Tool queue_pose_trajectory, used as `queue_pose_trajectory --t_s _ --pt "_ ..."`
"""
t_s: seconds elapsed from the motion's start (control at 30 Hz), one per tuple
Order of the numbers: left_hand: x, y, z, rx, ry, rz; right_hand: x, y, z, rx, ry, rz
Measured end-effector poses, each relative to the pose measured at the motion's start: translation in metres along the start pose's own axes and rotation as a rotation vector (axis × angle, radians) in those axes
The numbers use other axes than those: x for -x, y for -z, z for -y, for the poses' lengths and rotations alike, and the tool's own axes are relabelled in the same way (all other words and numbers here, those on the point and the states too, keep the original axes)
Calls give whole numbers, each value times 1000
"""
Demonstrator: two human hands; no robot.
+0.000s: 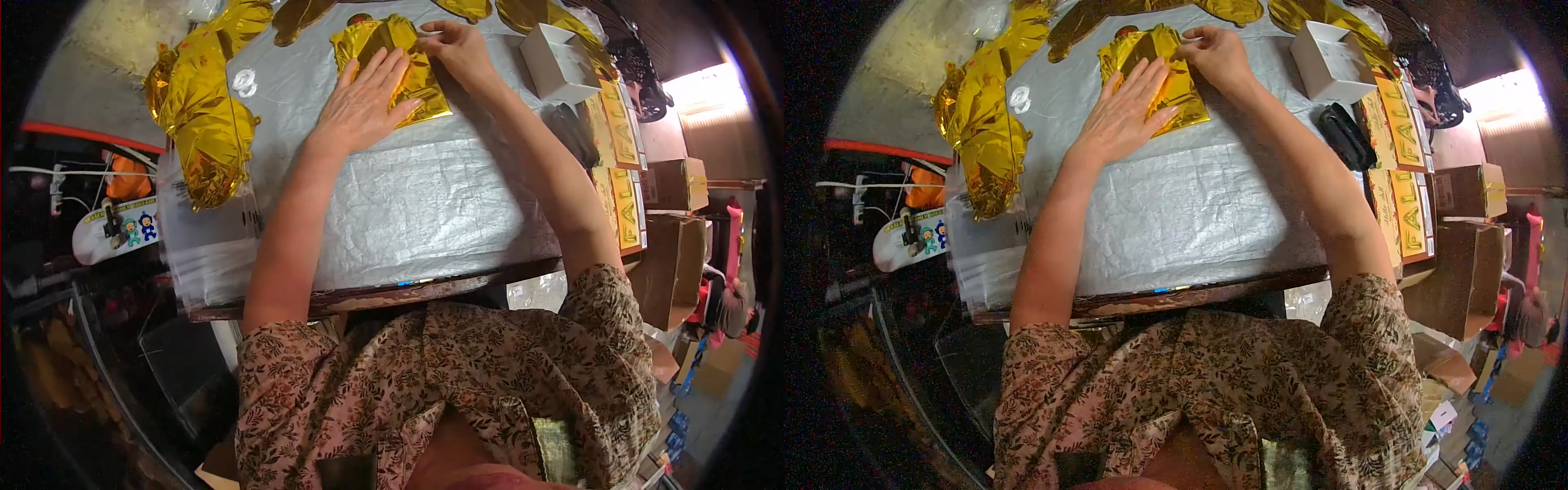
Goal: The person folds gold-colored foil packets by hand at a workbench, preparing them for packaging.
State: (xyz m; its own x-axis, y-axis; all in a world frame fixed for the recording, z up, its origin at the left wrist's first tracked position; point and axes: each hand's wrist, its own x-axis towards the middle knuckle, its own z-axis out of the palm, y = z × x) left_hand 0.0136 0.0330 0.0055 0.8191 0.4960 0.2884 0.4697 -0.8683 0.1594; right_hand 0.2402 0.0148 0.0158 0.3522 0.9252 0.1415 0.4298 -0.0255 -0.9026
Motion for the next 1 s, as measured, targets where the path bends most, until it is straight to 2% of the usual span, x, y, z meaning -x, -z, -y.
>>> queue_pose_trajectory --t_s 0.07,0.1,0.13,0.2,0.23,0.3,0.33,0.4,0.53,0.6,0.7,1.0 --pt "0 -1 2 -11 -10 -15 9 15 -1 -124 85 90" --pt "1 -2 2 -21 -25 -28 4 19 -19 -191 202 147" --pt "2 -3 2 -20 -22 -27 10 26 -18 -191 201 151" --pt "1 -4 2 -1 -10 -33 22 38 -17 14 383 305" --pt "1 -4 2 -2 -11 -31 22 40 -23 13 382 303" --pt "0 -3 2 -20 -19 -29 22 39 -28 689 656 68" --pt "0 -2 2 -21 -20 -25 24 38 -28 686 654 66" --pt "0 -1 0 -16 13 32 28 39 -25 964 695 118" --pt "0 -2 1 -8 6 28 31 41 -18 1000 747 125" --pt "0 -3 1 -19 19 28 35 43 -13 1073 768 194" --pt "-1 -3 2 -32 -3 14 37 46 -7 1067 758 310" --pt "-1 -4 3 -14 -25 -21 24 40 -9 990 814 397"
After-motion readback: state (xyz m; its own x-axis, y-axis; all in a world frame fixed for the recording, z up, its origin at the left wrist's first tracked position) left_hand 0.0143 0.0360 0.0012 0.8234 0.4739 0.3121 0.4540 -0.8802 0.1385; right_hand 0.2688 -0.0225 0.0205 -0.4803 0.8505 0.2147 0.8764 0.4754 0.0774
